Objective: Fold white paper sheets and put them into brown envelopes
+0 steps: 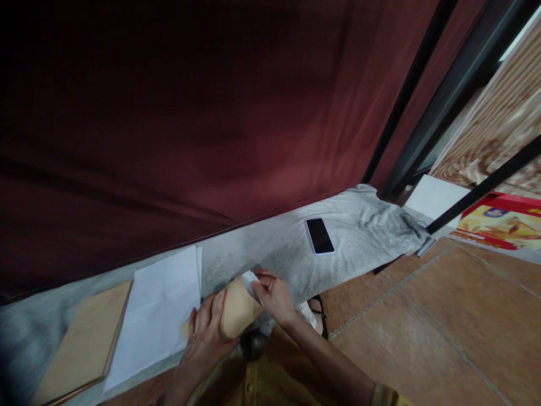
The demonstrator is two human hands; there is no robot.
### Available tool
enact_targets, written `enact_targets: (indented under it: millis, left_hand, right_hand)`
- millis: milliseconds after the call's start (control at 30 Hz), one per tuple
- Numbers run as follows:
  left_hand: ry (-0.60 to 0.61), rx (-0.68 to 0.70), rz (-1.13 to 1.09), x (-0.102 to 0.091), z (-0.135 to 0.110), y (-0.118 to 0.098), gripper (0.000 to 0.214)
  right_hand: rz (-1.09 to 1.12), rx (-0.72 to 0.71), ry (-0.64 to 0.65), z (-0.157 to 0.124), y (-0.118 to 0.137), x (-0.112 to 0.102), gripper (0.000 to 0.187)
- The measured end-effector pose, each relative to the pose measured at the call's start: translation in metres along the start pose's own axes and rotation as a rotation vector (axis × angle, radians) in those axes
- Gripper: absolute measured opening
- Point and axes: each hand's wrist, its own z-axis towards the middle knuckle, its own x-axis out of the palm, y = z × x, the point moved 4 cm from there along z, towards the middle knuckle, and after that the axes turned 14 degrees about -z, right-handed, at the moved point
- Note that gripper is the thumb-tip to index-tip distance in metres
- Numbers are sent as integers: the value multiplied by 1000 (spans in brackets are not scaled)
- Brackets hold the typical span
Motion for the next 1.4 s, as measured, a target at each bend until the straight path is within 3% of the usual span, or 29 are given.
enact_targets:
  millis: [167, 500, 700, 900, 1000, 1100, 1167, 1300, 1400]
  left_hand:
    - [-22, 37, 1, 0, 3, -5, 95]
    - [-69, 95, 4, -4, 6, -8, 91]
    - [-78, 123, 11, -7, 8, -10, 87]
    - [-69, 126, 16, -7, 10, -10, 89]
    - [-68, 150, 27, -8, 13, -10, 89]
    - [-75, 167, 25, -8, 14, -9, 87]
    - [-75, 176, 20, -8, 14, -8, 87]
    - [-61, 187, 19, -8, 16, -6, 85]
    - [-63, 187, -2, -11, 19, -5, 85]
  right_hand:
    - [4, -2, 142, -7, -10, 21, 34]
    - [-176, -98, 214, -5, -14, 17, 24]
    - [-156, 10, 169, -7, -17, 17, 17]
    - [9, 162, 45, -15, -17, 14, 5]
    - [101, 220, -14, -18, -20, 16, 13]
    - [182, 252, -76, -18, -25, 17, 37]
    - [211, 254, -57, -17, -28, 19, 42]
    - [166, 247, 19, -14, -32, 20, 15]
    - [314, 365, 14, -11, -36, 20, 12]
